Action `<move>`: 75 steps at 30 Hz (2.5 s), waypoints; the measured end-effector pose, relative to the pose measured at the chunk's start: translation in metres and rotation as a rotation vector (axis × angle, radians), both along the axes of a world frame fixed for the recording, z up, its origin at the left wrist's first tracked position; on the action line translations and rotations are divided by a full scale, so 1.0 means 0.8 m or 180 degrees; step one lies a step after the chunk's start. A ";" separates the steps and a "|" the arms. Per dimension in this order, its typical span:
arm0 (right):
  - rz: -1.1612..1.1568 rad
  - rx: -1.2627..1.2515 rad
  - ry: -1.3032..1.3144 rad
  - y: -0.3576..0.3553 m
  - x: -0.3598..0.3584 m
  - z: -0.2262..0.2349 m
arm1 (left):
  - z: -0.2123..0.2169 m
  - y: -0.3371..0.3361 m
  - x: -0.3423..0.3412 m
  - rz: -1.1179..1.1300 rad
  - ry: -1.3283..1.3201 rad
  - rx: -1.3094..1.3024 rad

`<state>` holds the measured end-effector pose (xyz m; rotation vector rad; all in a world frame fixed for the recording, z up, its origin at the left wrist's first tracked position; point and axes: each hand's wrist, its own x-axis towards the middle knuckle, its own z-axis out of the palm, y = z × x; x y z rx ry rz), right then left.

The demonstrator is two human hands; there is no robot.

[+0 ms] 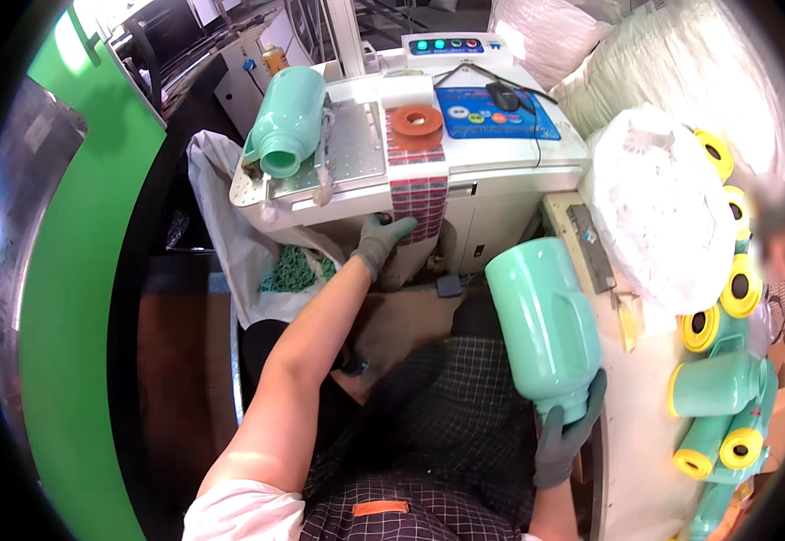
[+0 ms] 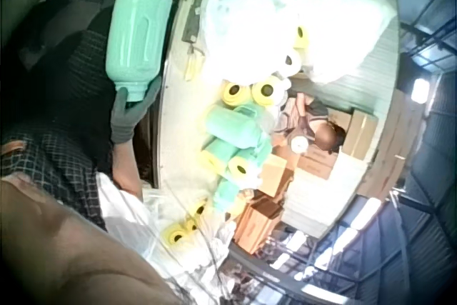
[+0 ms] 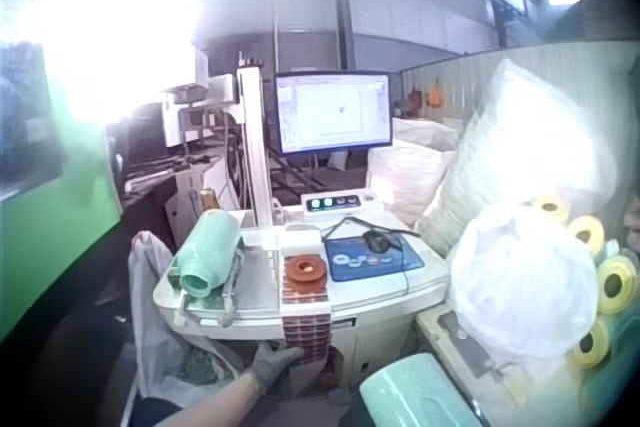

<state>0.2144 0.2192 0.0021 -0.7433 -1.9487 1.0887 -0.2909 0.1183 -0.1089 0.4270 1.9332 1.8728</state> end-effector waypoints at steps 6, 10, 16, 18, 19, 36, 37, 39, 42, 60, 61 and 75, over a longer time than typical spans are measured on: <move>-0.0462 0.0024 -0.0021 -0.011 0.015 -0.042 | 0.109 0.000 0.046 0.0135 0.0548 0.0483; -0.0321 -0.0071 0.0037 0.000 -0.012 -0.039 | 0.131 0.006 0.007 0.0172 0.1256 -0.0046; -0.0218 0.0210 -0.0103 -0.005 -0.023 -0.026 | 0.116 0.020 -0.020 0.0453 0.2036 -0.1026; -0.0185 0.0254 -0.0162 -0.016 -0.026 -0.020 | 0.103 0.011 -0.030 0.0506 0.1953 -0.0910; -0.0178 0.0264 -0.0181 -0.017 -0.028 -0.013 | 0.103 0.018 -0.030 0.0525 0.1874 -0.0835; 0.0011 0.1456 -0.0516 -0.031 -0.024 -0.020 | 0.221 -0.010 0.256 -0.1043 -0.1491 0.0871; 0.0004 0.1495 -0.0521 -0.032 -0.023 -0.022 | 0.222 -0.009 0.256 -0.1066 -0.1503 0.0829; -0.0021 0.1569 -0.0534 -0.033 -0.022 -0.026 | 0.226 -0.008 0.256 -0.1088 -0.1480 0.0746; -0.0088 0.1511 -0.0455 -0.033 -0.020 -0.032 | 0.233 -0.009 0.258 -0.1163 -0.1465 0.0642; -0.0231 0.0100 -0.0030 -0.015 -0.009 -0.039 | 0.208 -0.119 0.136 0.0619 0.2989 -0.1348; -0.0317 0.0027 -0.0017 -0.009 -0.010 -0.035 | 0.233 -0.128 0.113 0.1058 0.4016 -0.1514; 0.0369 0.1687 0.0693 0.039 -0.187 0.102 | 0.336 -0.218 0.082 0.1289 0.5694 -0.1295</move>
